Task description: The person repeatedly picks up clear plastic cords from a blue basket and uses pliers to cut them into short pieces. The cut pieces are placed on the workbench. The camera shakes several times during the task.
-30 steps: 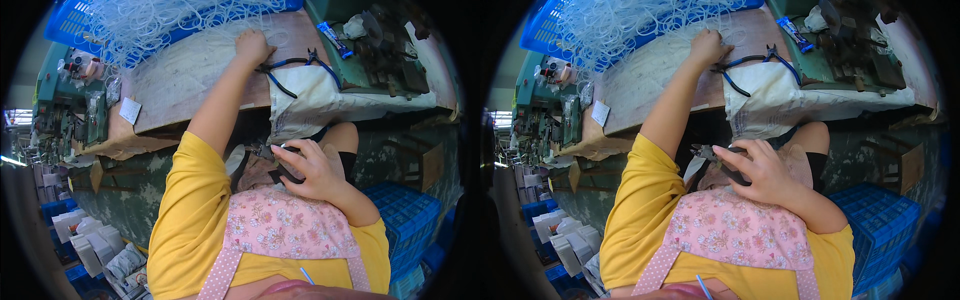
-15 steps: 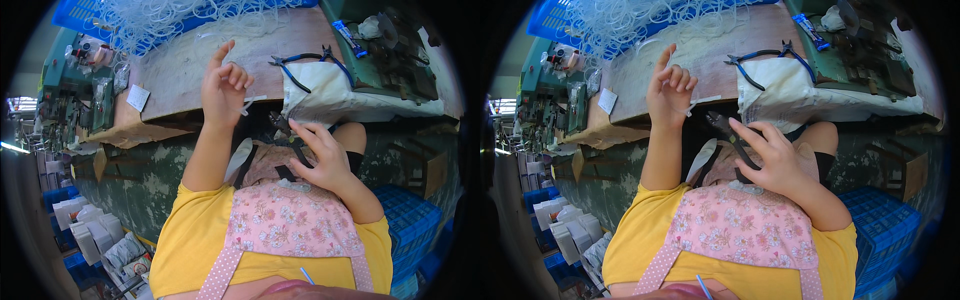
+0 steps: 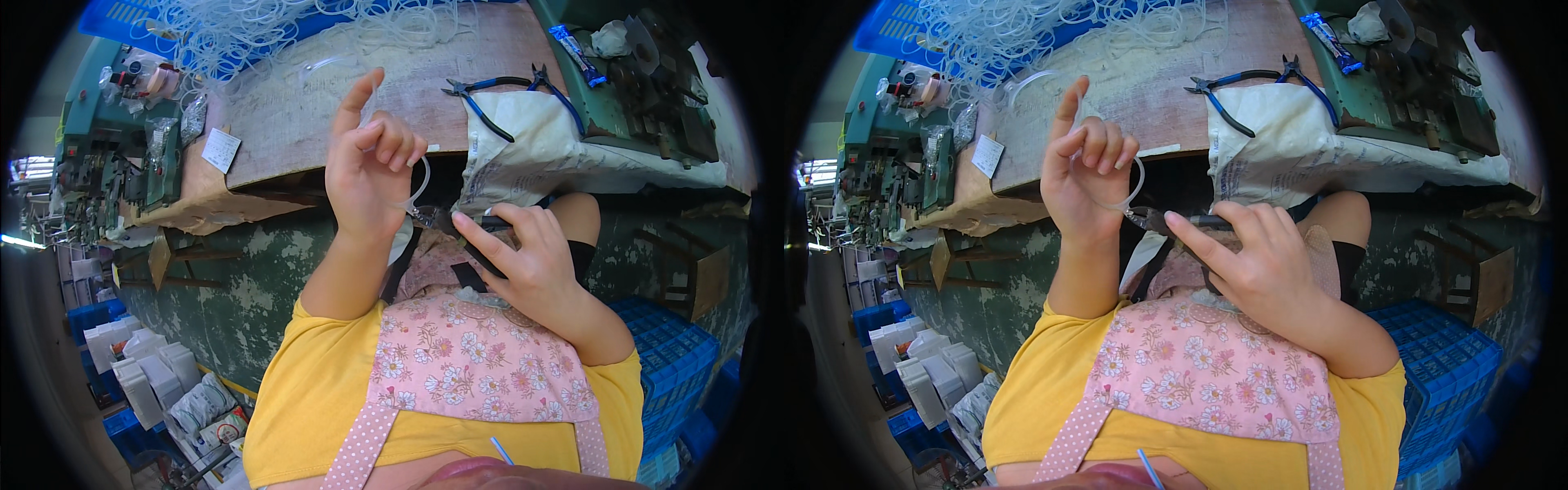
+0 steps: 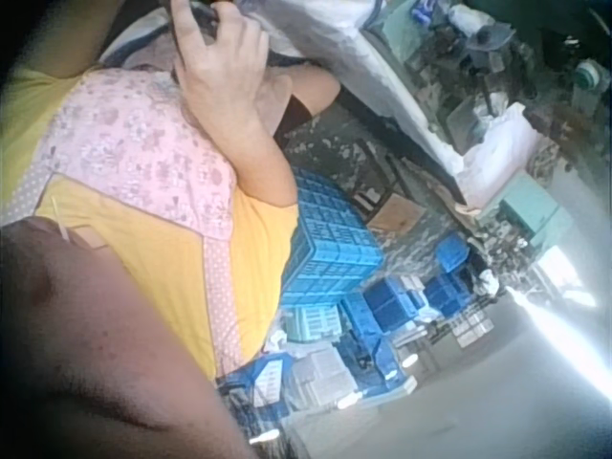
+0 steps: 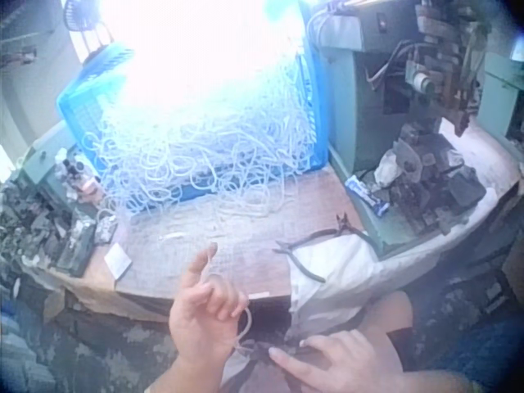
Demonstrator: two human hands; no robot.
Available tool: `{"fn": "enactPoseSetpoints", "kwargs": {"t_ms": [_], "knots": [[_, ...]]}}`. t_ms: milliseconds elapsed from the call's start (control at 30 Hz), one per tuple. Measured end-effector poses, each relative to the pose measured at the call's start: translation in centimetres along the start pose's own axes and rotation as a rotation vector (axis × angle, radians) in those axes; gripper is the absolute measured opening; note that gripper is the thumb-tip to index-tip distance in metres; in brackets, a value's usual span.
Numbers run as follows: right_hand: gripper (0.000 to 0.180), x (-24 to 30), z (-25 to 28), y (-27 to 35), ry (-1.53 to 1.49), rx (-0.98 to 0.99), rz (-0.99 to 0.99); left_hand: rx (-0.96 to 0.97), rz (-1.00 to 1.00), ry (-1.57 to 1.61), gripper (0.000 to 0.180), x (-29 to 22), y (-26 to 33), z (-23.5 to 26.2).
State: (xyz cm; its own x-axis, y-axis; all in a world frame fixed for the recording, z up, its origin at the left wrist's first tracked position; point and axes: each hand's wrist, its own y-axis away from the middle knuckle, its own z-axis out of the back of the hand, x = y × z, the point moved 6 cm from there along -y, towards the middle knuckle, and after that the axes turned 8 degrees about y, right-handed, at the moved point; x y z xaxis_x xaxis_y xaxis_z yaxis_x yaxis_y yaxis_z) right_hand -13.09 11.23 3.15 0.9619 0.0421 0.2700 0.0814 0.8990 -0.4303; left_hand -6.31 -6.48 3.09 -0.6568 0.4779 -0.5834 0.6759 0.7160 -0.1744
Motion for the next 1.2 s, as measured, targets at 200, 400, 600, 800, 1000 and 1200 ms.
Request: {"fn": "enactPoseSetpoints", "kwargs": {"t_ms": [200, 400, 600, 800, 1000, 1200], "knots": [[0.072, -1.0, 0.1, -1.1, -0.267, 0.056, 0.088, 0.021, 0.363, 0.04, 0.071, 2.6, 0.7, 1.6], [0.079, -2.3, -0.5, 0.0, -1.519, 0.435, -0.275, 0.59, -0.961, -1.307, 0.116, 1.8, 4.9, -0.3], [0.083, -2.4, -0.3, -0.5, -1.566, 0.149, -0.316, 0.153, -0.434, -0.311, 0.063, 1.0, 3.1, 2.2], [0.064, -0.5, 0.3, -1.1, -0.179, -0.01, -0.055, -0.03, -0.142, 0.217, 0.071, 1.0, 2.4, 1.9], [0.064, 0.2, 0.1, -0.7, -0.084, 0.009, -0.007, -0.027, -0.205, 0.152, 0.074, 0.4, 3.0, 1.6], [0.075, 0.5, 0.2, -0.6, -0.069, 0.069, -0.031, -0.015, -0.218, 0.168, 0.074, 0.1, 3.0, 1.1]]}}
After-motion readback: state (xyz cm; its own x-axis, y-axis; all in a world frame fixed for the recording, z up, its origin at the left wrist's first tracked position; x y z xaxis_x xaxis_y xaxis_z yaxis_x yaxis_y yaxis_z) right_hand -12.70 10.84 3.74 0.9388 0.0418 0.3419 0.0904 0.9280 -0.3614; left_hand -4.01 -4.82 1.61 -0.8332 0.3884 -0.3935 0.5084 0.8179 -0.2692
